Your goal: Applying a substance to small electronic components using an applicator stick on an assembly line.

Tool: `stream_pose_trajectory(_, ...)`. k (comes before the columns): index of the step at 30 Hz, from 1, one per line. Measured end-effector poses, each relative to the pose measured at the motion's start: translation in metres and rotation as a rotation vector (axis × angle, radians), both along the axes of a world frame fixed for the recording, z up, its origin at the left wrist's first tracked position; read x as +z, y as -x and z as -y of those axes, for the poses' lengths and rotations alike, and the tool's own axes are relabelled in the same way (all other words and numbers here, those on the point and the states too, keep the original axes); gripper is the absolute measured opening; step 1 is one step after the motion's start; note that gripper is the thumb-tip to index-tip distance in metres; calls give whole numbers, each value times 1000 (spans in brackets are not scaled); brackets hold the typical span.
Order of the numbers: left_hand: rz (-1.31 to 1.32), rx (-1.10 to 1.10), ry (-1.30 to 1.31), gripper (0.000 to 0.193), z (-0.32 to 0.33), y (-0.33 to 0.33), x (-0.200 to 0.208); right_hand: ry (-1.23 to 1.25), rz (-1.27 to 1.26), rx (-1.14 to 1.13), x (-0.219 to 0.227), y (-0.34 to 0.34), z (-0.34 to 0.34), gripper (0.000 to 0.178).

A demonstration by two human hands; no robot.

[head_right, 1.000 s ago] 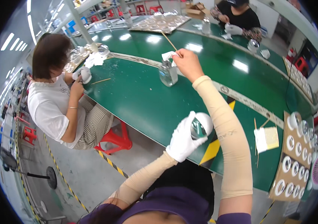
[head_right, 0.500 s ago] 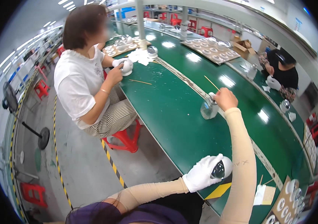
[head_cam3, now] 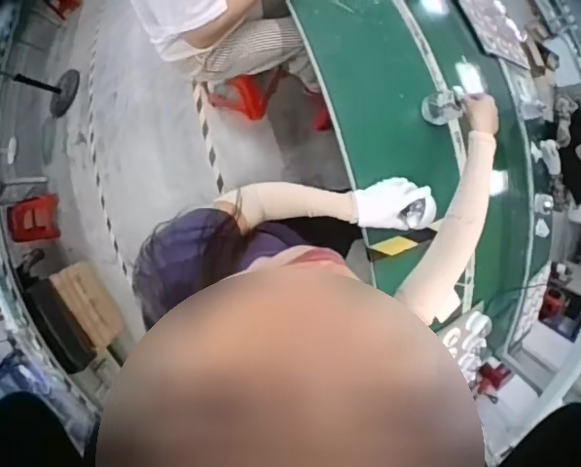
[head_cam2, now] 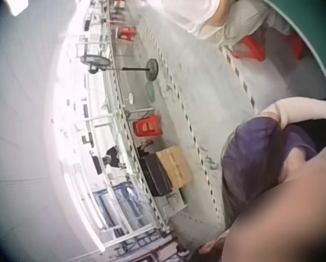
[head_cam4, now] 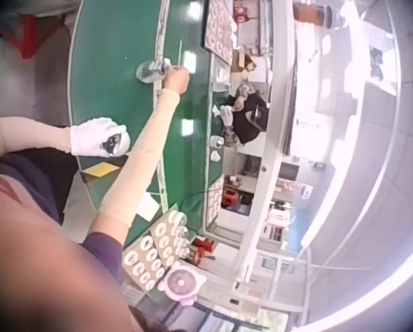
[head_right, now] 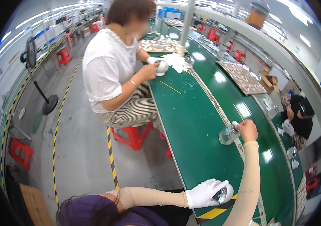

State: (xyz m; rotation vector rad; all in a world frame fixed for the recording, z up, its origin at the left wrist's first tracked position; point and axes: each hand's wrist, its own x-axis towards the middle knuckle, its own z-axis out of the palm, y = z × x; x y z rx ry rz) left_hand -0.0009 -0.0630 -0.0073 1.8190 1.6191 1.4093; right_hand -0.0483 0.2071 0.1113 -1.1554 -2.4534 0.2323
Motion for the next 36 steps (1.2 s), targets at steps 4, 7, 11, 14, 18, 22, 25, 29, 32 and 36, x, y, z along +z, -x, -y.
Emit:
stream_pose_trajectory(4, 9, -29, -16, 86, 0, 1, 0, 7, -8, -27, 4, -4, -2, 22)
stream_pose_trajectory(7, 15, -16, -8, 86, -1, 1, -3, -38, 14, -23, 0, 2, 2, 22)
stream_pose_trajectory(11, 45, -23, 38, 90, -1, 1, -2, -59, 35, -38, 0, 2, 4, 21)
stream_pose_trajectory(14, 61, -44, 43, 90, -1, 1, 2, -88, 28, -58, -4, -1, 4, 21)
stream_pose_trajectory(18, 42, -29, 33, 90, -2, 1, -1, -41, 1, -53, 0, 1, 5, 20)
stream_pose_trajectory(22, 26, -15, 3, 87, -3, 2, -1, -95, 31, -45, 4, 2, 7, 19)
stream_pose_trajectory(25, 26, -14, -2, 87, -2, 3, 0, -96, 44, -53, 1, 2, 7, 19)
stream_pose_trajectory(29, 13, -12, 7, 87, 0, 3, 0, -93, 40, -42, 3, 2, 9, 19)
stream_pose_trajectory(32, 69, -57, 91, 90, 0, 5, 7, -104, 47, -37, -4, 2, 6, 20)
stream_pose_trajectory(36, 21, -32, 35, 86, -3, 5, 5, -85, 73, -43, -1, -2, -3, 20)
